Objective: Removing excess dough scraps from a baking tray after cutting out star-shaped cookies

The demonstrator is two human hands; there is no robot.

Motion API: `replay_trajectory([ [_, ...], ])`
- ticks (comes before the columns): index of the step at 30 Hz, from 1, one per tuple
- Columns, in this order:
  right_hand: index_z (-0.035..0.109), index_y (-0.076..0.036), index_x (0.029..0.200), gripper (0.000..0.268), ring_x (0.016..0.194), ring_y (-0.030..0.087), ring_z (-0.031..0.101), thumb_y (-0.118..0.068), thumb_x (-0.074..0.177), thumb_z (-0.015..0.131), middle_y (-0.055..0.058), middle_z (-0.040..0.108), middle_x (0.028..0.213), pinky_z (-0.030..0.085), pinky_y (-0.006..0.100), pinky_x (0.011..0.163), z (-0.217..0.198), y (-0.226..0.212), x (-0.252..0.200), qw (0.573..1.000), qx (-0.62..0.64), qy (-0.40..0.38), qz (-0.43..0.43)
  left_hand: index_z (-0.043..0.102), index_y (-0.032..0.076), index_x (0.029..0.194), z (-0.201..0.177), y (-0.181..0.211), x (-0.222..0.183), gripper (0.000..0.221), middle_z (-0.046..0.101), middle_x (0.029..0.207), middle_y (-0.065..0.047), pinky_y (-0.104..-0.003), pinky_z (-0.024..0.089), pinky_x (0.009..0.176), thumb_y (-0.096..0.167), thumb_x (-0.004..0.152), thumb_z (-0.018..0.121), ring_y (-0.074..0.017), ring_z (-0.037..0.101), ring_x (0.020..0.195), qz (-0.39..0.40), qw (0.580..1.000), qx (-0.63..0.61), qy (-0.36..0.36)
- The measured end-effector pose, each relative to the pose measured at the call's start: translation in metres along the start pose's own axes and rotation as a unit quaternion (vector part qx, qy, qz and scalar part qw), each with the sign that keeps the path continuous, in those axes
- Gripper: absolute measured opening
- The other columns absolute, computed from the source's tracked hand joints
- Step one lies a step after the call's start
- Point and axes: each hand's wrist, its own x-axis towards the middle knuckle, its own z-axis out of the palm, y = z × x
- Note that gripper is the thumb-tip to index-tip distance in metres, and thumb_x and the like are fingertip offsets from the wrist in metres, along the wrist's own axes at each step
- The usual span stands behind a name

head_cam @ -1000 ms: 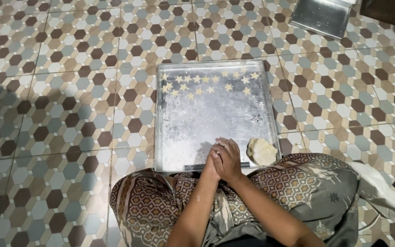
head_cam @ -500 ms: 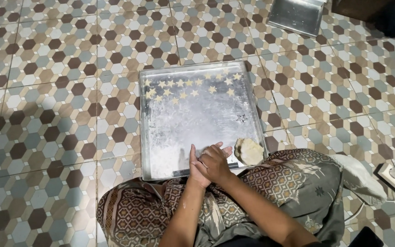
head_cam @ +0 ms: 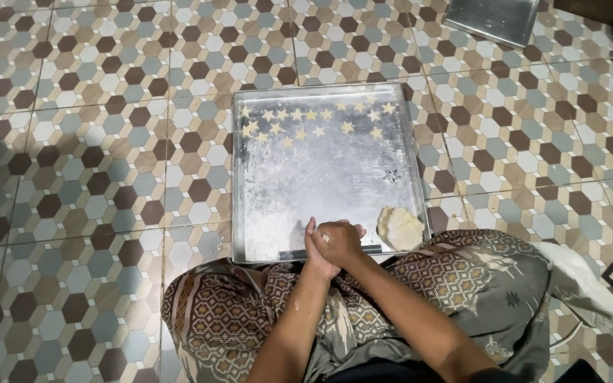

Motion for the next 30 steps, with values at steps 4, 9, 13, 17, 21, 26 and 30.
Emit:
replay_trajectory([
  [4,0.057,-0.008,0.087,0.028,0.084,0.034,0.053,-0.032,0.102,0.055,0.012,0.054,0.09,0.04,0.046,0.077,-0.003,0.005,-0.003,1.0,0.012,0.005,0.014,0.077,0.006,0.11,0.03,-0.009,-0.025,0.067,0.073,0.101,-0.015,-0.042,0.055,0.079,0.068,0.084,0.069,-0.0314,0.065,0.09,0.025,0.999,0.004,0.034],
  [9,0.056,-0.007,0.097,0.027,0.095,0.035,0.052,-0.033,0.104,0.05,0.013,0.054,0.1,0.037,0.049,0.085,-0.006,0.007,-0.005,0.999,0.023,0.015,0.028,0.073,0.008,0.121,-0.027,-0.004,0.04,0.076,0.073,0.108,-0.011,-0.035,0.054,0.081,0.076,0.09,0.062,-0.0242,0.066,0.096,0.061,0.988,0.128,0.067],
  [13,0.056,-0.007,0.101,0.028,0.1,0.036,0.051,-0.034,0.105,0.047,0.014,0.054,0.105,0.036,0.05,0.089,-0.005,0.006,-0.005,0.999,0.018,0.021,0.045,0.067,0.008,0.13,0.01,0.0,0.0,0.073,0.071,0.115,-0.01,-0.034,0.055,0.087,0.072,0.097,0.054,-0.0205,0.066,0.102,0.102,0.973,0.189,0.081],
  [17,0.055,-0.006,0.108,0.031,0.108,0.038,0.05,-0.035,0.106,0.043,0.015,0.054,0.113,0.033,0.052,0.095,-0.002,0.005,-0.004,0.997,0.016,0.033,0.067,0.066,0.002,0.131,0.036,-0.004,-0.03,0.062,0.071,0.119,-0.014,-0.038,0.058,0.087,0.055,0.098,0.064,-0.0218,0.068,0.106,0.177,0.953,0.224,0.1],
  [21,0.055,-0.006,0.115,0.035,0.116,0.039,0.049,-0.036,0.107,0.038,0.016,0.054,0.121,0.031,0.054,0.101,0.0,0.003,-0.008,0.995,0.015,0.044,0.093,0.068,-0.003,0.128,0.023,-0.005,-0.022,0.056,0.071,0.117,-0.018,-0.043,0.057,0.09,0.043,0.095,0.07,-0.0254,0.067,0.11,0.227,0.93,0.258,0.127],
  [26,0.055,-0.005,0.123,0.04,0.124,0.04,0.048,-0.037,0.108,0.034,0.018,0.054,0.128,0.029,0.056,0.107,-0.001,0.002,-0.02,0.992,0.024,0.042,0.114,0.076,0.005,0.098,0.003,-0.009,0.008,0.03,0.067,0.096,-0.011,-0.041,0.054,0.079,0.034,0.091,0.07,-0.0199,0.059,0.094,0.248,0.898,0.347,0.107],
  [30,0.054,-0.005,0.13,0.046,0.132,0.042,0.047,-0.038,0.11,0.03,0.019,0.054,0.136,0.027,0.058,0.113,-0.003,0.005,-0.024,0.99,0.033,0.044,0.133,0.072,0.002,0.079,0.041,-0.013,-0.033,0.022,0.06,0.077,-0.007,-0.04,0.05,0.073,0.021,0.087,0.064,-0.018,0.052,0.084,0.306,0.873,0.372,0.076],
])
